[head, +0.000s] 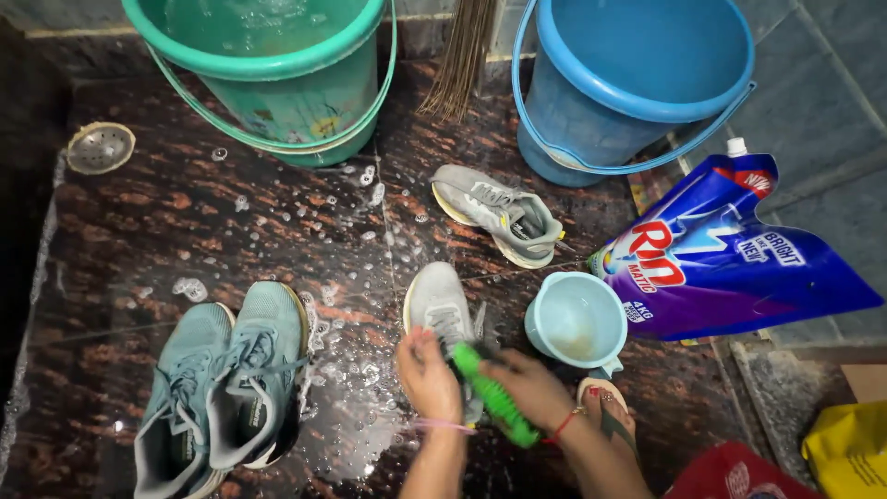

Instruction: The person scrubs a pair of grey sneakers with a green brush and water in a bathroom. They repeatedly apply water from a small blue cup and a hose to the shoes while scrubbing the soles and uppers. A second pair of blue sneakers sits nearby on the floor.

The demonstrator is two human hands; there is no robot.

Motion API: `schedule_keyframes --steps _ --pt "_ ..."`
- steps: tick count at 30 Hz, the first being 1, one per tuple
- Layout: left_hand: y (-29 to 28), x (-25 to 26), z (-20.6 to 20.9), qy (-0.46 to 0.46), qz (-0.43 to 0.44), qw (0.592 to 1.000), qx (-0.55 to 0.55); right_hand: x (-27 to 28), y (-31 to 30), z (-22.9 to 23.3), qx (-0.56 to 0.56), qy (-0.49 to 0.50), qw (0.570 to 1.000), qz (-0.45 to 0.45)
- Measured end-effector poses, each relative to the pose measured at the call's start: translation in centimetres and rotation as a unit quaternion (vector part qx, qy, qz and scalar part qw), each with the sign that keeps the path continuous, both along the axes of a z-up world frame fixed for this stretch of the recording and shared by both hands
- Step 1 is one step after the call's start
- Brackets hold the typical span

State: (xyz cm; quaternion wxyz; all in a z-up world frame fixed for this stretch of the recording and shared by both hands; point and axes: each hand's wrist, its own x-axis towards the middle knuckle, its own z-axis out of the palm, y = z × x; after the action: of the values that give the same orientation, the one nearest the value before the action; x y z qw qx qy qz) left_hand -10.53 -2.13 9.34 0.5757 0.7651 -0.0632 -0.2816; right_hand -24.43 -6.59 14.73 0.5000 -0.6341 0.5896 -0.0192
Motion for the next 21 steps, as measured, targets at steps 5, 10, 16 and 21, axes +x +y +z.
schedule_keyframes --steps 5,10,16,21 --pt "-2.2 -3.9 -2.4 0.448 0.22 0.865 -0.046 -0.5 -0.8 2.6 -0.127 0.127 0.978 -0.102" --pt "-3.4 -2.7 -5.5 0.517 0.264 0.813 -0.057 1.0 -0.4 0.1 -0.289 0.012 0.955 -0.069" --pt "0.2 5.6 -9.5 0.401 0.133 0.872 -0.246 3.3 -0.2 0.0 -0.328 -0.031 0.943 -0.051" --pt "2.4 10.7 -6.7 0.549 0.035 0.821 -0.155 8.8 4.2 -1.6 -0.428 -0.051 0.896 0.111"
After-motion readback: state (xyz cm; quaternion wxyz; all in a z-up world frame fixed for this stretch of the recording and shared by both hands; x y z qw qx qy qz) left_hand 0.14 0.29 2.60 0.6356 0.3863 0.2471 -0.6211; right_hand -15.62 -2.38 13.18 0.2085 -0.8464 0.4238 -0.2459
